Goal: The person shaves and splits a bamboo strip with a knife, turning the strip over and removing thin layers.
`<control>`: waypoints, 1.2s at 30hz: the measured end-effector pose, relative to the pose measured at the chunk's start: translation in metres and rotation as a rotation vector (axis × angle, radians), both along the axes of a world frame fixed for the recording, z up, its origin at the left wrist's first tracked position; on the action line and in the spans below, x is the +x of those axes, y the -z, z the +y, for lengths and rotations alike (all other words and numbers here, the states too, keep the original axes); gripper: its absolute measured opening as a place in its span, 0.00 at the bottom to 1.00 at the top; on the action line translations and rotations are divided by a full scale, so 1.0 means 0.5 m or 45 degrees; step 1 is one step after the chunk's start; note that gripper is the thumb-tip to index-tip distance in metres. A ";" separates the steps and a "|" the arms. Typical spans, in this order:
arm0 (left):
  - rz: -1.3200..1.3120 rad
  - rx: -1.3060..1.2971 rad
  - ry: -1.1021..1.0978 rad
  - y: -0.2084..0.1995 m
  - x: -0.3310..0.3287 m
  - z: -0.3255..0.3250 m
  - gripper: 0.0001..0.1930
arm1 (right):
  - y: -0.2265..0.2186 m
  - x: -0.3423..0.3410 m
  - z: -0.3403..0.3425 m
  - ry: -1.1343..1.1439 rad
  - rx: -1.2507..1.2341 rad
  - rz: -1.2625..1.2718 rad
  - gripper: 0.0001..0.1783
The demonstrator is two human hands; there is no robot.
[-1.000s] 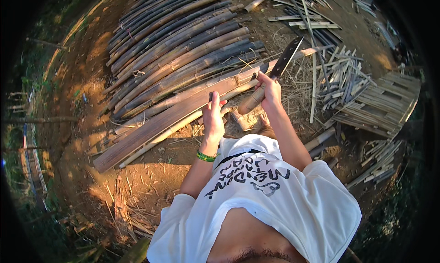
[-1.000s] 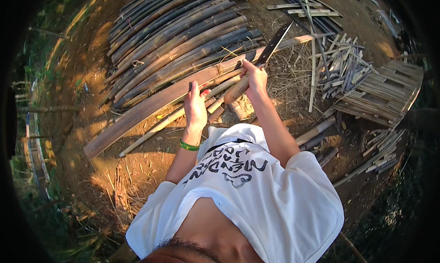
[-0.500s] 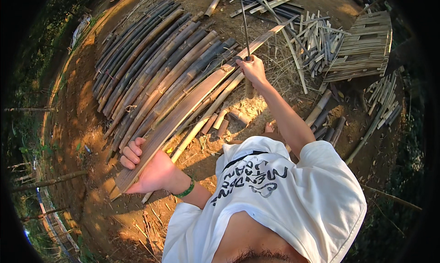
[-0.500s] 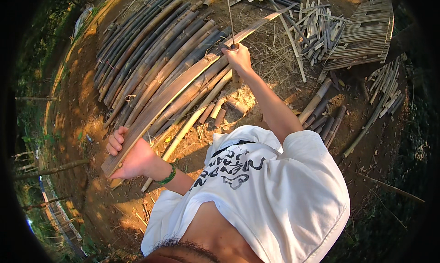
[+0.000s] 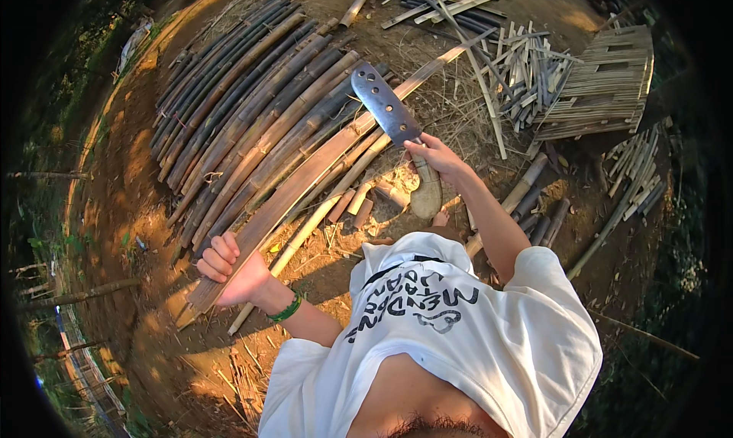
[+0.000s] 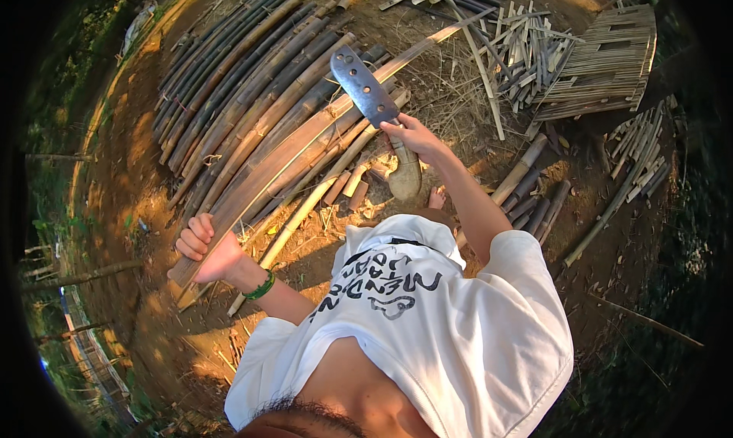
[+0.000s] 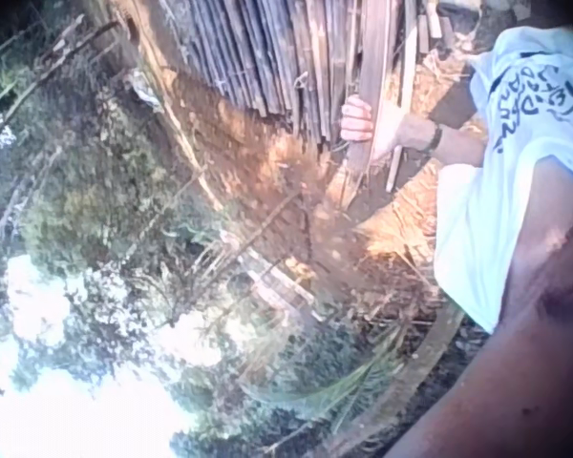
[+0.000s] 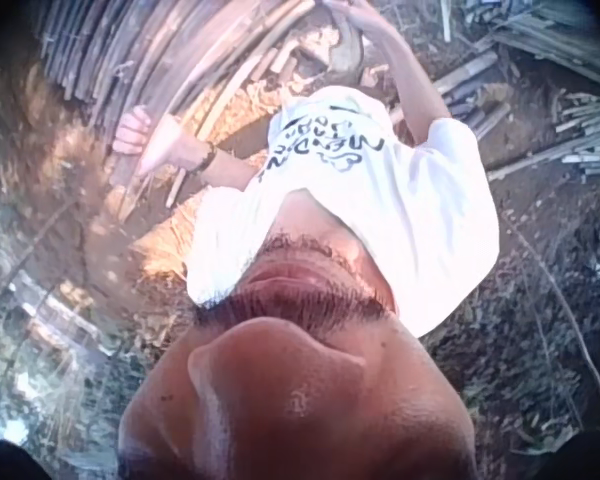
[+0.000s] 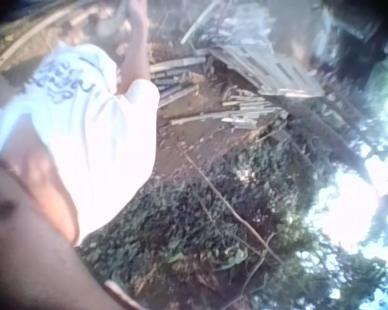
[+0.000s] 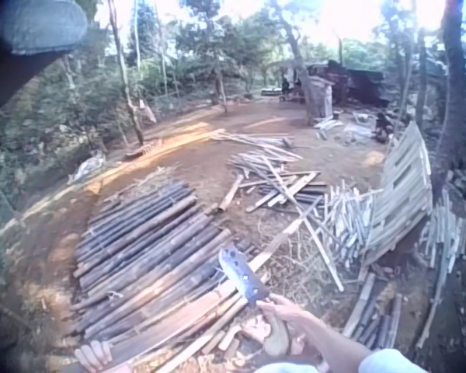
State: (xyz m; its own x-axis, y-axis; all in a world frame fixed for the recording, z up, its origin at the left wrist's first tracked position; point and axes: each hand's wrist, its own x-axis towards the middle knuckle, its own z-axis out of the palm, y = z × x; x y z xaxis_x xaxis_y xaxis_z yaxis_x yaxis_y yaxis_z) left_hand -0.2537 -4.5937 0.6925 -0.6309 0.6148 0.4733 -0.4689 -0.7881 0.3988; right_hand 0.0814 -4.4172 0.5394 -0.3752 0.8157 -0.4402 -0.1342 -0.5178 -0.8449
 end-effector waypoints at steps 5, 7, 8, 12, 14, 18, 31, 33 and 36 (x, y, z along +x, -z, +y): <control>0.046 -0.067 -0.044 0.021 -0.009 -0.014 0.35 | 0.059 0.019 0.073 0.019 -0.147 -0.162 0.14; 0.079 -0.036 -0.040 0.020 -0.006 -0.014 0.35 | 0.059 0.000 0.053 -0.066 -0.121 -0.141 0.14; 0.099 -0.014 -0.042 0.017 -0.007 -0.015 0.35 | 0.045 -0.011 0.032 -0.213 -0.089 -0.182 0.12; 0.166 0.051 0.078 -0.012 -0.023 -0.044 0.36 | -0.024 -0.008 0.002 -0.456 -0.198 -0.084 0.14; 0.168 0.116 0.162 -0.013 -0.004 -0.016 0.36 | -0.006 0.005 0.040 -0.150 -0.290 0.070 0.13; 0.081 0.010 0.055 -0.007 0.010 -0.008 0.37 | -0.051 -0.014 -0.004 -0.756 0.002 -0.154 0.11; 0.086 0.101 0.229 0.010 -0.014 0.028 0.38 | -0.003 0.001 0.025 -0.233 -0.151 -0.058 0.13; 0.125 0.125 0.272 0.013 -0.018 0.023 0.38 | 0.009 0.008 0.030 -0.248 -0.122 -0.146 0.14; 0.194 0.101 0.250 0.011 -0.025 0.018 0.38 | -0.051 0.001 -0.012 -0.877 0.170 -0.249 0.14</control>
